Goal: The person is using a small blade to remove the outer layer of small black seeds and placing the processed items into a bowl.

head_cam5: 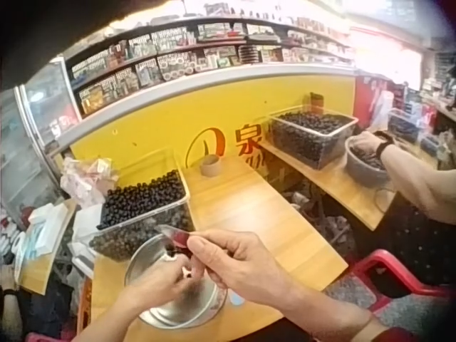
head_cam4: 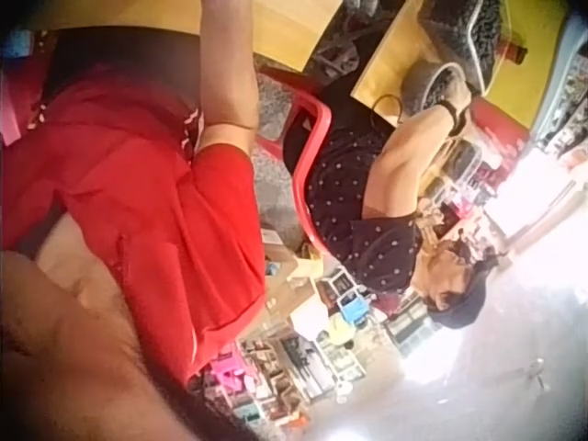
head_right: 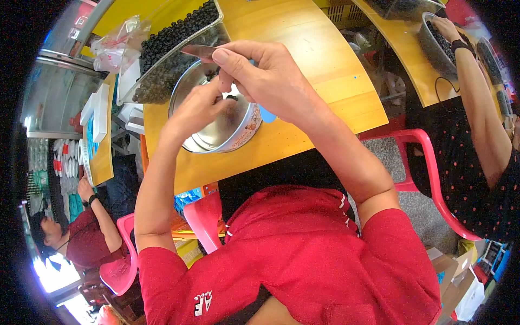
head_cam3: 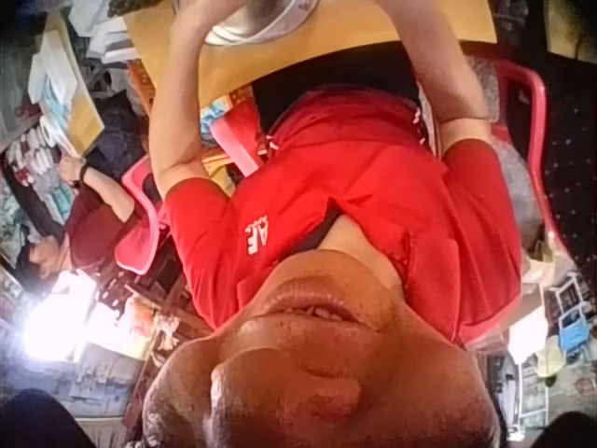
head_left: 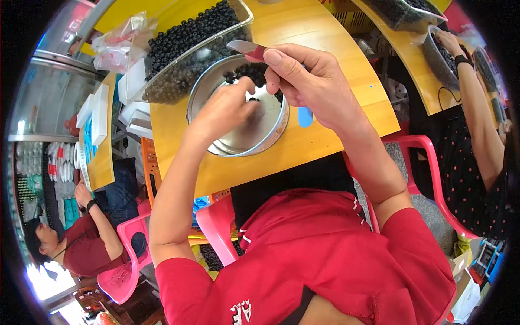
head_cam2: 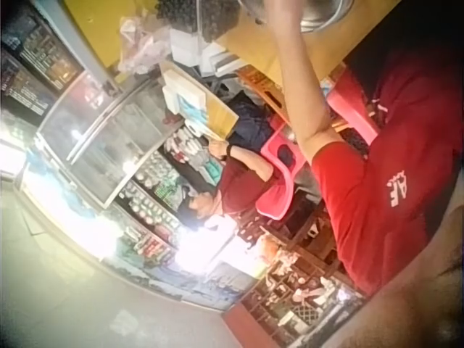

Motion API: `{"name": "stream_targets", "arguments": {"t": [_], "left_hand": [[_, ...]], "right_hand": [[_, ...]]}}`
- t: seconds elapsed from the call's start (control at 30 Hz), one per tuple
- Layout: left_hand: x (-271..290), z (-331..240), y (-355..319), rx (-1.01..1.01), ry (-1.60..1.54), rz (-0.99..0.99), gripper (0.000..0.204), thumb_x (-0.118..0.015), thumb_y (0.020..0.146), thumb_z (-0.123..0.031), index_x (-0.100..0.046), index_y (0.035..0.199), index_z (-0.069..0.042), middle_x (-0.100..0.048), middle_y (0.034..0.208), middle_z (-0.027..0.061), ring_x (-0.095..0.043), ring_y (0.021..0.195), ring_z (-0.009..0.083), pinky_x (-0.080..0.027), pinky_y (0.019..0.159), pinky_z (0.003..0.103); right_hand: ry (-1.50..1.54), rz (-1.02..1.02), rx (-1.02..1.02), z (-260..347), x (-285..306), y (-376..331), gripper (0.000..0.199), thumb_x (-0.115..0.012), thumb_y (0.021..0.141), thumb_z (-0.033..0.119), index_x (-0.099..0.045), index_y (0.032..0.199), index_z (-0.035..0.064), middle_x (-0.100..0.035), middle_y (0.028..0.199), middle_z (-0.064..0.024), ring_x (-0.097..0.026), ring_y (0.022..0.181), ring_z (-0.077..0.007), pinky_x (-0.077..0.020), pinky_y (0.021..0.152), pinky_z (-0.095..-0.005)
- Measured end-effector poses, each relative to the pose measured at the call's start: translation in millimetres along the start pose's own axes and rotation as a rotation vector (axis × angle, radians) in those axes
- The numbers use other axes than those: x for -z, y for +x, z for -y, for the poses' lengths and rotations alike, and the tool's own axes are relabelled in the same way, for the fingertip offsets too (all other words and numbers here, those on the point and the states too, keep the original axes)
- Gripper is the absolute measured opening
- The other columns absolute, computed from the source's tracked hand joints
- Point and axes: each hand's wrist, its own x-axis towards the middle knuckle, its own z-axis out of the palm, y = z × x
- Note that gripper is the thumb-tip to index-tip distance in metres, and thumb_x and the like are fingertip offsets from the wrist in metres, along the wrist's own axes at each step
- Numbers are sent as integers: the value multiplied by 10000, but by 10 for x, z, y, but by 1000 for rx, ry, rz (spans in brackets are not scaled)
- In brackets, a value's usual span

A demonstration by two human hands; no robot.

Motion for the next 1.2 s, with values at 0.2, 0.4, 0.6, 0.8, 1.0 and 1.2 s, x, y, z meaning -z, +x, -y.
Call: {"name": "stream_targets", "arguments": {"t": [0.2, 0.4, 0.6, 0.8, 1.0, 1.2], "left_hand": [[3, 5, -52, -185, -102, -100, 192, -598, 863, -96, -524, 1012, 0, -636, 830, 184, -617, 736, 304, -464, 651, 394], [75, -200, -359, -45, -1093, -257, 171, -520, 965, -148, -489, 1091, -36, -610, 829, 54, -482, 635, 66, -360, 532, 193], [-79, -380, -425, -214, -1359, -383, 211, -495, 980, -140, -422, 1159, -54, -603, 855, 73, -459, 628, 67, -334, 533, 178], [-140, -434, -439, -213, -1264, -432, 209, -492, 983, -132, -411, 1161, -61, -602, 857, 71, -445, 634, 52, -323, 538, 168], [-156, -472, -443, -187, -1262, -445, 200, -501, 982, -142, -425, 1147, -60, -612, 846, 77, -436, 619, 50, -318, 533, 164], [-159, -445, -467, -172, -1471, -373, 261, -524, 974, -162, -433, 1186, -41, -617, 852, 79, -436, 613, 57, -329, 536, 162]], "right_hand": [[-4, 4, -16, -23, 16, 5, 279, -533, 975, 220, -647, 1099, -3, -592, 717, -9, -359, 494, -7, -266, 431, -175], [-101, -53, -64, -104, 4, 45, 302, -606, 930, 230, -647, 1115, -5, -599, 738, 10, -382, 520, -6, -283, 442, -178], [-170, -17, -57, -186, -100, 23, 327, -682, 872, 223, -656, 1108, -2, -590, 734, 29, -412, 550, 2, -291, 453, -174], [-133, -22, -38, -147, -135, -5, 263, -699, 854, 200, -677, 1050, 26, -593, 709, 46, -401, 528, 11, -280, 449, -173], [-99, -39, -41, -182, -129, -4, 221, -697, 850, 154, -683, 1039, 41, -601, 701, 47, -393, 524, 19, -259, 439, -176], [-56, -25, -77, -162, -134, -2, 216, -695, 849, 124, -678, 1047, 39, -593, 686, 51, -382, 516, 15, -247, 441, -170]]}}
